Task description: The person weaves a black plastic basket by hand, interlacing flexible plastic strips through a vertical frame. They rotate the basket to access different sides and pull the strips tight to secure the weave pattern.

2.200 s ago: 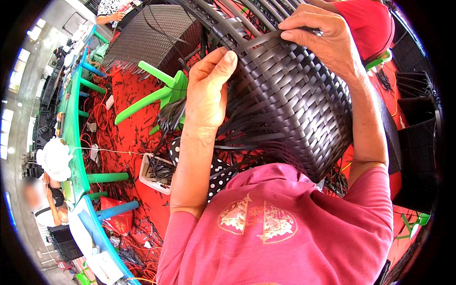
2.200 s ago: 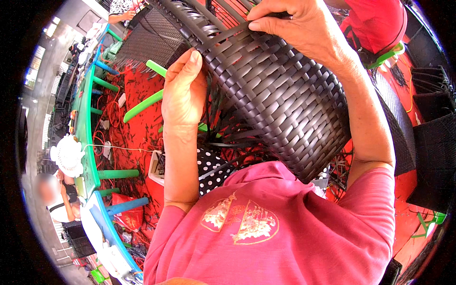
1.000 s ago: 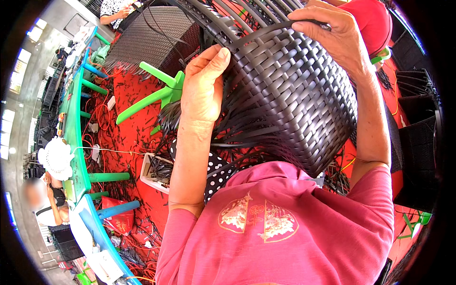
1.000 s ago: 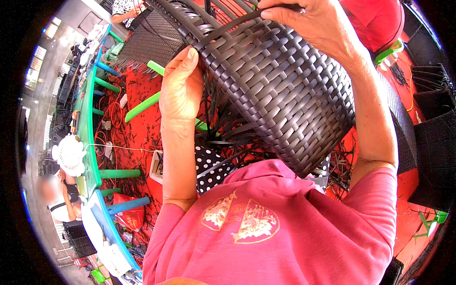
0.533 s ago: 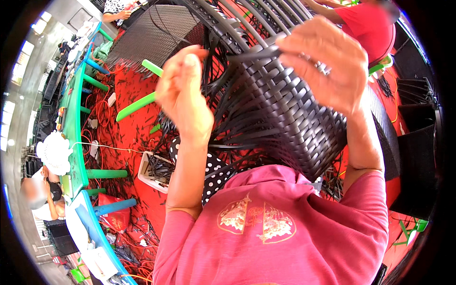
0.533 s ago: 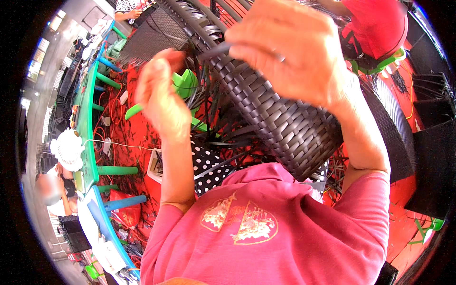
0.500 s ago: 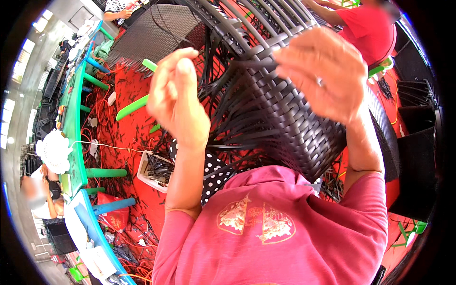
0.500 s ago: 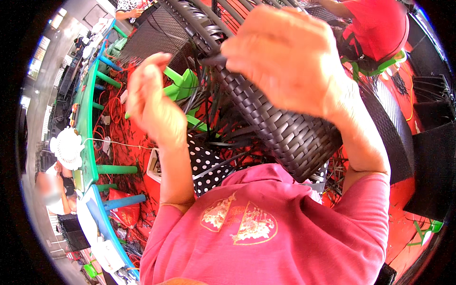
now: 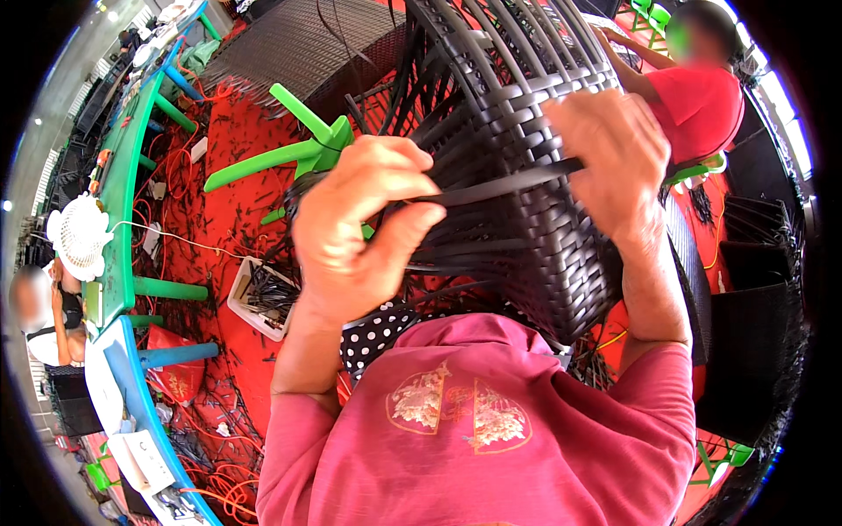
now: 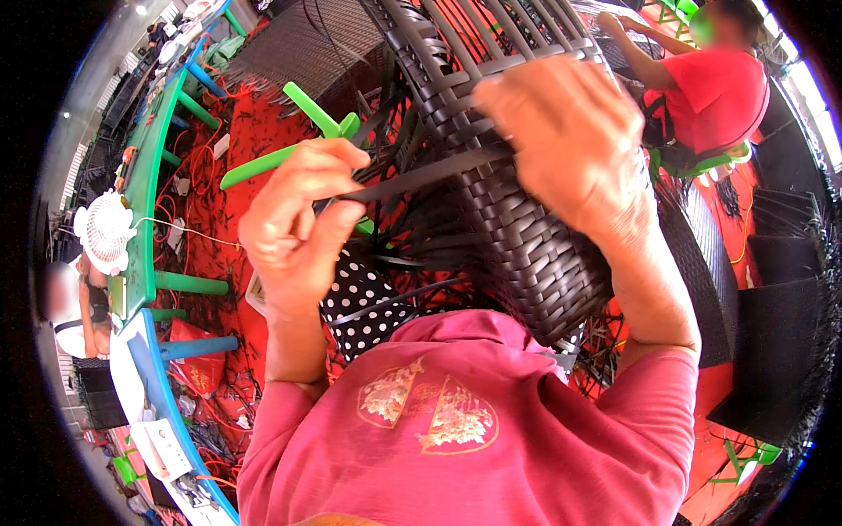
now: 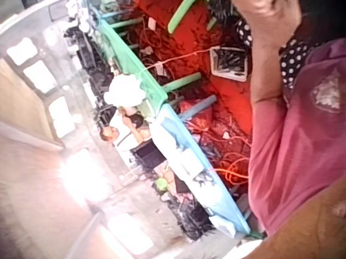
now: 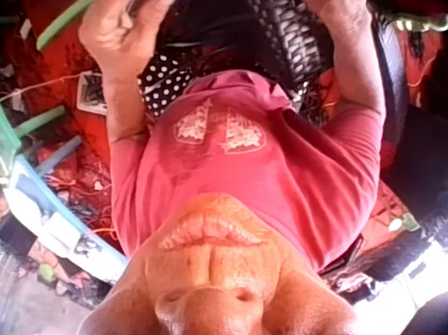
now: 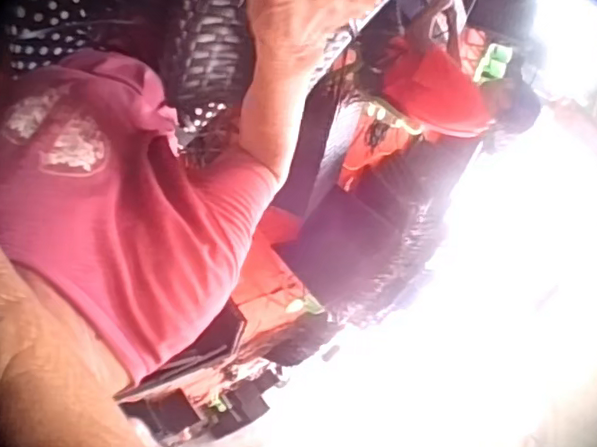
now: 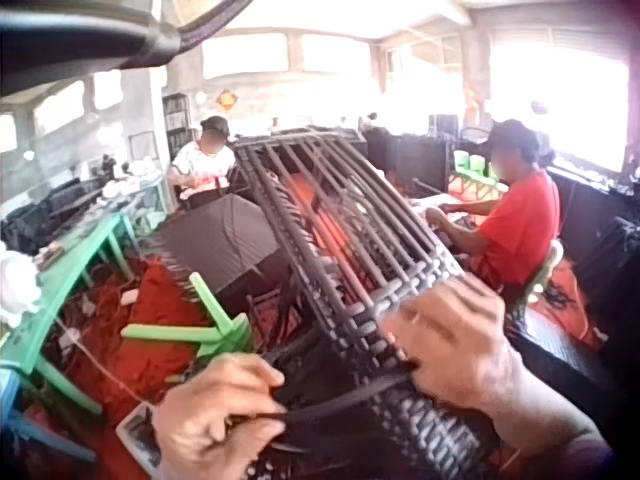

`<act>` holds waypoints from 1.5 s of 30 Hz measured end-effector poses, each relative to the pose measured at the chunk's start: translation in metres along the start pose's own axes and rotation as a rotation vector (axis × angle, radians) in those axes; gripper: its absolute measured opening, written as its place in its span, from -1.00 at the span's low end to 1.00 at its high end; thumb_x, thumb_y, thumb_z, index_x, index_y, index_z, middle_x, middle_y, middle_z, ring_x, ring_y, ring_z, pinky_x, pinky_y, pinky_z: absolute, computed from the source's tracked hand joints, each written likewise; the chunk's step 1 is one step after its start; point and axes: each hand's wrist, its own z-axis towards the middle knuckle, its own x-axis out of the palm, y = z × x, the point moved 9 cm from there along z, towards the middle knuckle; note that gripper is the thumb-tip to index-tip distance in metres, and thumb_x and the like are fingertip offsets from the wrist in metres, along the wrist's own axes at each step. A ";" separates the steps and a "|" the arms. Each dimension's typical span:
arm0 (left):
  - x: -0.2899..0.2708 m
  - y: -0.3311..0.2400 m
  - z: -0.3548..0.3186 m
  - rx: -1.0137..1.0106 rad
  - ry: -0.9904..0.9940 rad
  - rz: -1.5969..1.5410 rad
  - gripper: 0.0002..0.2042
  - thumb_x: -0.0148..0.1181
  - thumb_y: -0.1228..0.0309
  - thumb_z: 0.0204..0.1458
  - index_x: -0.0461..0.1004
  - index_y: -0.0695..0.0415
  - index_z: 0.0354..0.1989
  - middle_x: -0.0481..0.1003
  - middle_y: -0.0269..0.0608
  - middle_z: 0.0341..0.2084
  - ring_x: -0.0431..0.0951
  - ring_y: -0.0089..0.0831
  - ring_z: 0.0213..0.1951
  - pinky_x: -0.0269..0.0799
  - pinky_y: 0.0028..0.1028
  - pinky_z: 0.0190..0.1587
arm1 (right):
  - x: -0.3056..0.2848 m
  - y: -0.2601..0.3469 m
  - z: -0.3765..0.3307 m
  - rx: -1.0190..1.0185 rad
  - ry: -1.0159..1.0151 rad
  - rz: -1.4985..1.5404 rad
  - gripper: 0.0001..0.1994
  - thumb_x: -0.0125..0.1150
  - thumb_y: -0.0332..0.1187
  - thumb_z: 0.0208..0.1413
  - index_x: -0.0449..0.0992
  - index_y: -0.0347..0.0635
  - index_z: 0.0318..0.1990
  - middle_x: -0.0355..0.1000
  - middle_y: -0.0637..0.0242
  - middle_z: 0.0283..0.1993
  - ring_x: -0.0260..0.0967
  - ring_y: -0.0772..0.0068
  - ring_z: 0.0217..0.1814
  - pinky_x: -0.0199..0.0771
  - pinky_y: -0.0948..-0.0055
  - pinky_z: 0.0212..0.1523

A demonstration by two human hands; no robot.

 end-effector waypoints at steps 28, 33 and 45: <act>-0.014 0.029 -0.029 -0.468 0.138 -0.002 -0.89 0.24 0.53 -0.05 0.56 0.25 -0.33 0.50 -0.24 -0.59 0.48 -0.43 -0.44 0.36 -0.45 -0.30 | -0.002 0.012 -0.011 0.009 0.011 0.088 -0.58 0.24 -0.63 -0.48 0.55 -0.24 -0.27 0.45 0.37 -0.50 0.38 0.38 -0.54 0.38 0.42 -0.52; -0.113 0.058 -0.046 -0.313 0.229 0.021 -0.87 0.18 0.48 0.01 0.56 0.29 -0.33 0.55 -0.16 -0.37 0.49 -0.36 -0.17 0.29 -0.37 0.07 | -0.022 -0.013 -0.009 0.147 -0.082 -0.004 -0.74 0.36 -0.46 -0.25 0.57 -0.15 -0.29 0.38 0.37 -0.54 0.37 0.38 -0.56 0.36 0.47 -0.53; 0.059 -0.026 -0.017 -0.016 0.472 0.484 -0.62 0.29 0.09 -0.07 0.46 0.24 -0.46 0.48 -0.11 -0.50 0.52 -0.14 -0.32 0.36 -0.19 -0.02 | 0.016 0.050 -0.008 -0.091 0.188 0.189 -0.60 0.40 -0.26 -0.30 0.55 -0.11 -0.20 0.14 0.48 -0.59 0.20 0.51 -0.61 0.15 0.50 -0.65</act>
